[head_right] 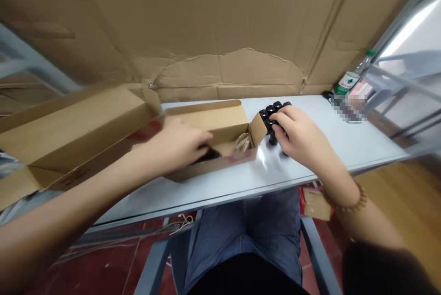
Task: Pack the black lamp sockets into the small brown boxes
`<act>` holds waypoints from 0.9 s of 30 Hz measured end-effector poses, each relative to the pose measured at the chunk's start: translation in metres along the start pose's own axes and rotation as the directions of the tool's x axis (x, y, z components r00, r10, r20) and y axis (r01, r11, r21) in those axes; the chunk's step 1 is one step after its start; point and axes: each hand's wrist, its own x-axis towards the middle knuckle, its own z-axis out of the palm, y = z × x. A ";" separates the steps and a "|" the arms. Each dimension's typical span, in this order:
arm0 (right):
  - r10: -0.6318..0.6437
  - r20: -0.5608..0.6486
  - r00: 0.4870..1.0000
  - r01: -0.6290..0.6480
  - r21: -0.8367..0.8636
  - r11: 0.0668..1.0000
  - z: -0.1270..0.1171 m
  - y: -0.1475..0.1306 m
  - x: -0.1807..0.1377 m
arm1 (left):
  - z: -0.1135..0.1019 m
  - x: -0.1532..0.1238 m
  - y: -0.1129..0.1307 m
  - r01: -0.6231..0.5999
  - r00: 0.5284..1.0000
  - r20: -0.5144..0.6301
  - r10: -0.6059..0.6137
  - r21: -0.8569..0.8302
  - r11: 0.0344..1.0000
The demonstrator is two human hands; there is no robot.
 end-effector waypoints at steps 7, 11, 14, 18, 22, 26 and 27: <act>-0.076 -0.188 0.979 0.142 0.364 0.921 0.012 -0.052 0.008 | -0.040 -0.008 0.000 -0.045 0.959 -0.282 -0.036 -0.277 0.960; -0.042 -0.155 0.987 0.111 0.472 0.874 0.027 -0.057 0.022 | -0.060 -0.017 0.021 -0.070 0.810 -0.557 -0.182 -0.401 0.913; 0.002 -0.230 0.973 0.120 0.513 0.850 0.041 -0.061 0.025 | -0.058 -0.013 0.040 -0.150 0.764 -0.585 -0.272 -0.571 0.807; 0.202 -0.352 0.914 -0.080 0.331 0.940 0.055 -0.066 0.021 | -0.043 0.003 0.056 -0.241 0.829 -0.454 -0.328 -0.818 0.522; 0.241 -0.492 0.837 -0.163 0.195 0.967 0.041 -0.052 0.020 | -0.035 0.011 0.060 -0.269 0.894 -0.366 -0.258 -0.900 0.342; 0.286 -0.585 0.759 -0.270 0.116 0.956 -0.005 0.008 0.024 | -0.036 -0.005 0.036 -0.258 0.868 -0.442 -0.228 -0.793 0.552; 0.352 -0.545 0.761 -0.365 0.089 0.927 -0.016 0.029 0.024 | -0.036 -0.011 0.025 -0.210 0.848 -0.469 -0.248 -0.726 0.654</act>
